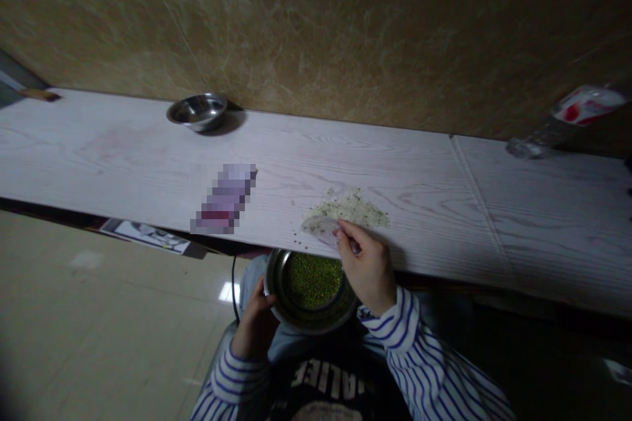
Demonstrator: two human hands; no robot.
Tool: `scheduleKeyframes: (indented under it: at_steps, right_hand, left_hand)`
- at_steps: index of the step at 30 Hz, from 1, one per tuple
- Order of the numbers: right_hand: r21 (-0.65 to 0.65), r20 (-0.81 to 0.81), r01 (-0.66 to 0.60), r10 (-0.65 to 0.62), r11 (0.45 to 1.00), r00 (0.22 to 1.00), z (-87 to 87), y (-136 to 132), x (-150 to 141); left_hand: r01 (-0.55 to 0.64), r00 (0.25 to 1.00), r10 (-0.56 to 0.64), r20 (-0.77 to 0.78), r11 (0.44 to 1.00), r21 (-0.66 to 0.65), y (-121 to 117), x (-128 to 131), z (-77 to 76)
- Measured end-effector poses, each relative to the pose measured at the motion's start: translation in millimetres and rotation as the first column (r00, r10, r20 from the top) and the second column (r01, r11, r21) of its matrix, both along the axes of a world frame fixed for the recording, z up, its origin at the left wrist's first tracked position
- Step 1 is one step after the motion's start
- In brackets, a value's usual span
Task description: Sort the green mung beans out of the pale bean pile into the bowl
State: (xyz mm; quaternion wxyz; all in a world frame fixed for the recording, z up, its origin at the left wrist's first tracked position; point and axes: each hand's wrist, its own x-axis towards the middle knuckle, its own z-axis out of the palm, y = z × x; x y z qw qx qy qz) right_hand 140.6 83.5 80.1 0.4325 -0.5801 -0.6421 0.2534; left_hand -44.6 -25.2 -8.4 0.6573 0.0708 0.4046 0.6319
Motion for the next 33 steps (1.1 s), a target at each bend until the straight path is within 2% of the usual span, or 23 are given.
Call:
scheduleKeyframes:
  at_steps: [7, 15, 22, 27, 33]
  right_hand:
    - [0.057, 0.089, 0.003, -0.008, 0.998, 0.996, 2.1, -9.6, -14.6]
    - [0.085, 0.130, 0.069, -0.080, 0.994, 0.988, -1.2, -9.6, 0.7]
    - [0.088, 0.098, 0.108, -0.117, 0.990, 0.988, 2.1, -8.2, 9.1]
    - [0.153, 0.139, 0.087, -0.109, 0.984, 0.984, 5.8, -3.2, 4.3]
    - [0.209, 0.203, 0.001, -0.044, 0.978, 0.978, 7.5, -5.1, -0.2]
  left_hand:
    - [-0.008, 1.000, 0.008, 0.003, 1.000, -0.002, -1.1, 0.3, 6.4]
    - [0.005, 1.000, -0.005, -0.001, 1.000, -0.007, -0.1, 1.4, 2.2]
    - [0.007, 1.000, -0.007, 0.003, 1.000, -0.017, -0.5, 1.8, 2.6]
    - [0.008, 1.000, -0.008, -0.023, 1.000, -0.004, -1.4, 1.0, 2.3]
    - [0.018, 1.000, -0.018, -0.010, 0.999, 0.038, -1.7, -1.9, -5.1]
